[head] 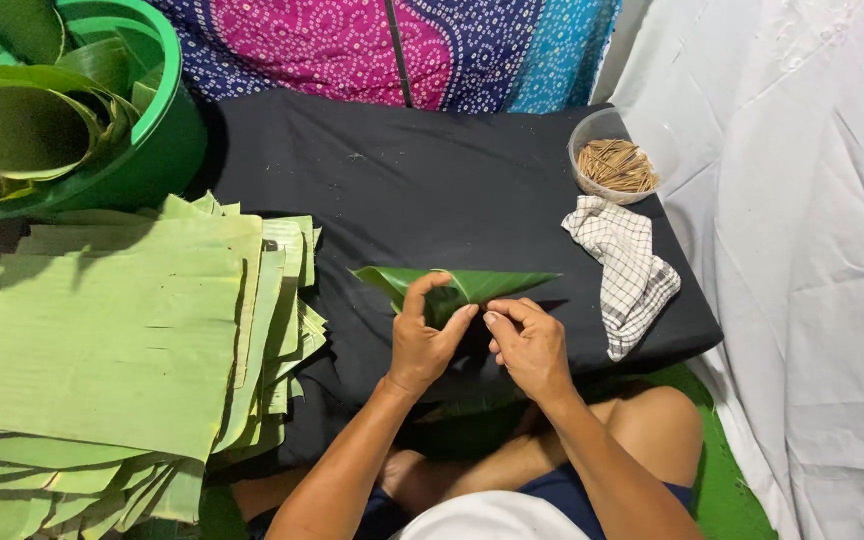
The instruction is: Wiping banana leaves clean with a cloth and folding them into conical shapes secured with small wooden sticks.
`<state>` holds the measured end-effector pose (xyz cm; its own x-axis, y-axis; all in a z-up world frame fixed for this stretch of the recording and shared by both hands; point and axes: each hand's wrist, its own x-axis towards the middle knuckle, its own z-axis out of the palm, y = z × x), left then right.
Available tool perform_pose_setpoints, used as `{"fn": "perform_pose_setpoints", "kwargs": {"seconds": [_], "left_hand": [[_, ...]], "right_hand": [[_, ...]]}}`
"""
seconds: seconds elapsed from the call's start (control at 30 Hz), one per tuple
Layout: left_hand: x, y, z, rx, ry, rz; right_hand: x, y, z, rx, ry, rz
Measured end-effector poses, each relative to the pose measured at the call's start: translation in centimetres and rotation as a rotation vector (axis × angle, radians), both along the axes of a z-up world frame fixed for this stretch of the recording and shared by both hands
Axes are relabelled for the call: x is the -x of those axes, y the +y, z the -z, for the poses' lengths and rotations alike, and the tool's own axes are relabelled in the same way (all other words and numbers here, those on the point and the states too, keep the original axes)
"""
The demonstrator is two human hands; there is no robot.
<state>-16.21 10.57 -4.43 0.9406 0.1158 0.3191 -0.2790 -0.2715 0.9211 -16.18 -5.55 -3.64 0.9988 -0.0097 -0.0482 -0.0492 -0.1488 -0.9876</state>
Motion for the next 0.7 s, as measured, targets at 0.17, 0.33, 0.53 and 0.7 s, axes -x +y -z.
{"fn": "perform_pose_setpoints", "kwargs": {"seconds": [0.17,0.33,0.53,0.7], "left_hand": [[-0.6,-0.2,-2.0,0.218,0.091,-0.053],[-1.4,-0.2,-3.5,0.637,0.292,0.051],[-1.8,-0.6,-3.6,0.635,0.306,0.009],[-2.0,-0.7,-3.7,0.692,0.392,-0.062]], "right_hand": [[0.2,0.4,-0.3,0.009,-0.112,0.020],[0.3,0.8,-0.1,0.092,-0.303,0.061],[0.1,0.6,0.5,0.011,-0.272,0.049],[-0.3,0.1,2.3,-0.162,-0.088,0.040]]}}
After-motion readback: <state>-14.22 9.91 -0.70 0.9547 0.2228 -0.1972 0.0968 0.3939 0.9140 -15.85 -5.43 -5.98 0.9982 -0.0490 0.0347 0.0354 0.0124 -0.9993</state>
